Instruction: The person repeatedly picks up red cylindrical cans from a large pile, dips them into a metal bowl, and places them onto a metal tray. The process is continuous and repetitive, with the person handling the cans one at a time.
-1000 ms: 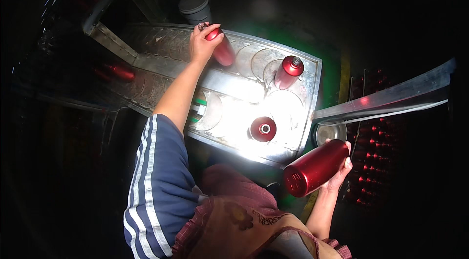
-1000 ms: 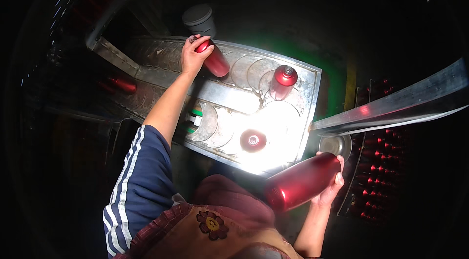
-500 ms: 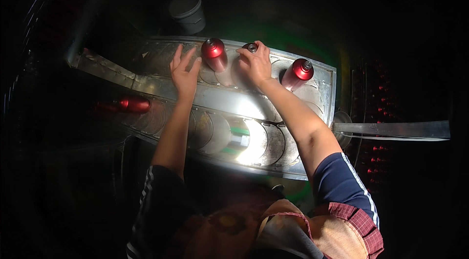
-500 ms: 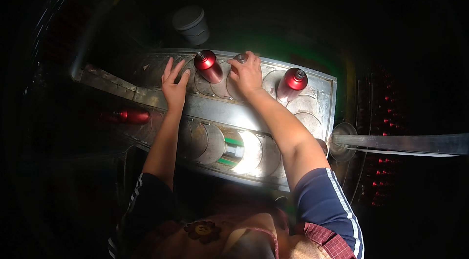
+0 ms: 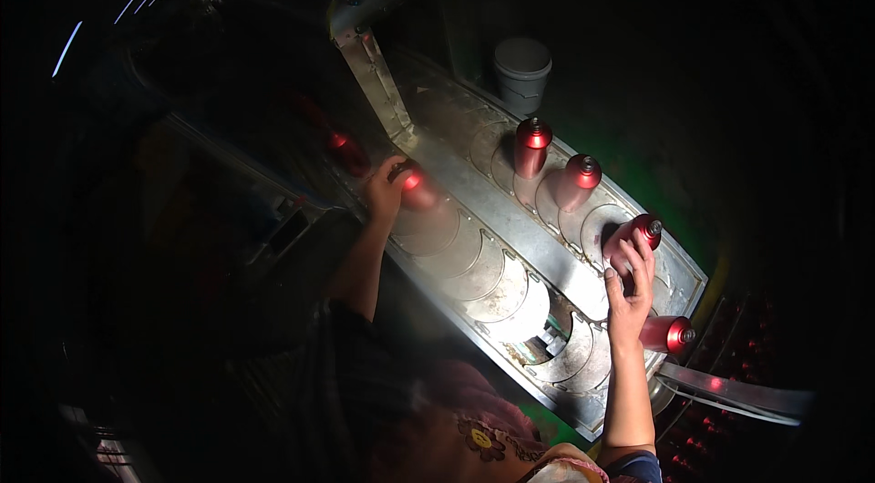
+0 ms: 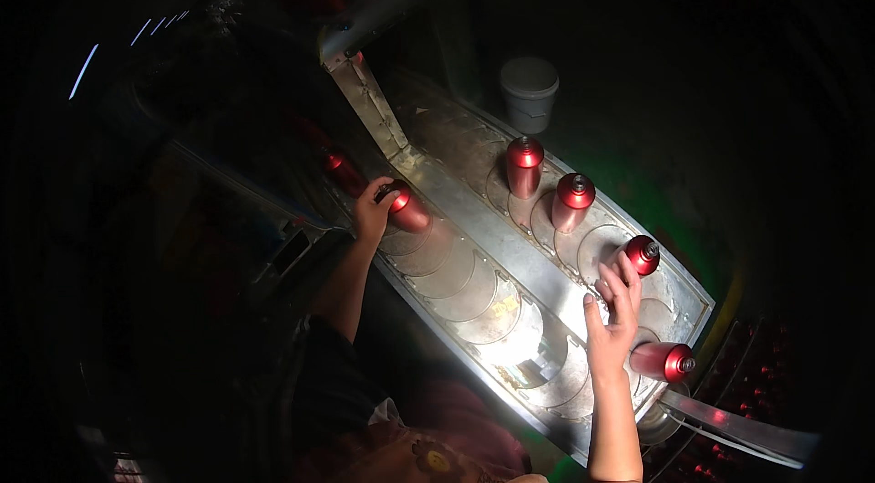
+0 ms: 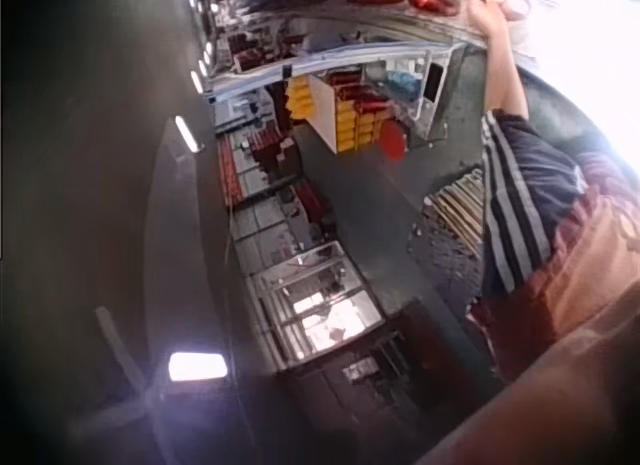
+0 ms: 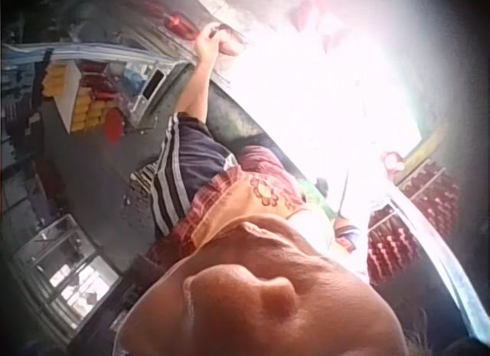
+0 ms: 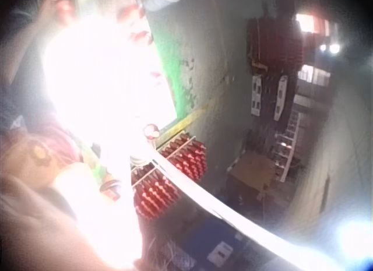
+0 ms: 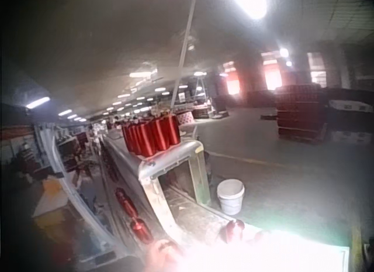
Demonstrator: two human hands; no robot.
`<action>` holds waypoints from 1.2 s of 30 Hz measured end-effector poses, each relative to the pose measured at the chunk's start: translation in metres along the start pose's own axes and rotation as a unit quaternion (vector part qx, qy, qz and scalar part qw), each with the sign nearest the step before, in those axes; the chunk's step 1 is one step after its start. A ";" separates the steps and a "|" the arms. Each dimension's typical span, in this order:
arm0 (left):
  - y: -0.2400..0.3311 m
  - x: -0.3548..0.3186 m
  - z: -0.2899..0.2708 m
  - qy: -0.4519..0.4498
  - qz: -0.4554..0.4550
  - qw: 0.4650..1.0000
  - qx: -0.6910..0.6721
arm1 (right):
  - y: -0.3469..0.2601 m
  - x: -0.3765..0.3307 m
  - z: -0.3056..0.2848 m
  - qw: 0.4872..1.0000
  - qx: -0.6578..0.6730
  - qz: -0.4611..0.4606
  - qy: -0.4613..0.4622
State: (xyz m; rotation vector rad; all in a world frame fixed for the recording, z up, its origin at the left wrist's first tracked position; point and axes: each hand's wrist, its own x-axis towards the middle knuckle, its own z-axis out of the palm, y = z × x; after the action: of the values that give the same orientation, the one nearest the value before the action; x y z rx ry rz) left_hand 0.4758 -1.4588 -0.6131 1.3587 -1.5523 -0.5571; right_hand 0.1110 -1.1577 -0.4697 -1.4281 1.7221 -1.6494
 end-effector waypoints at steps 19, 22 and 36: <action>0.240 -0.387 0.035 -0.304 -0.007 0.922 -0.238 | 0.001 -0.461 -0.251 0.966 0.080 0.139 0.205; 0.288 -0.506 0.096 -0.535 -0.036 0.820 -0.199 | 0.061 -0.520 -0.292 0.936 0.092 0.181 0.289; 0.380 -0.940 0.503 -0.814 0.386 0.433 0.026 | 0.283 -0.767 -0.523 0.672 -0.210 0.493 0.511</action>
State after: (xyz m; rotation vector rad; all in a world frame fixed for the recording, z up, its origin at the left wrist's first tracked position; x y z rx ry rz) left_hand -0.2264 -0.6039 -0.8524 -0.6639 -3.3104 -1.3029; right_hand -0.1018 -0.3015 -0.8744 0.7004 2.7598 -1.3686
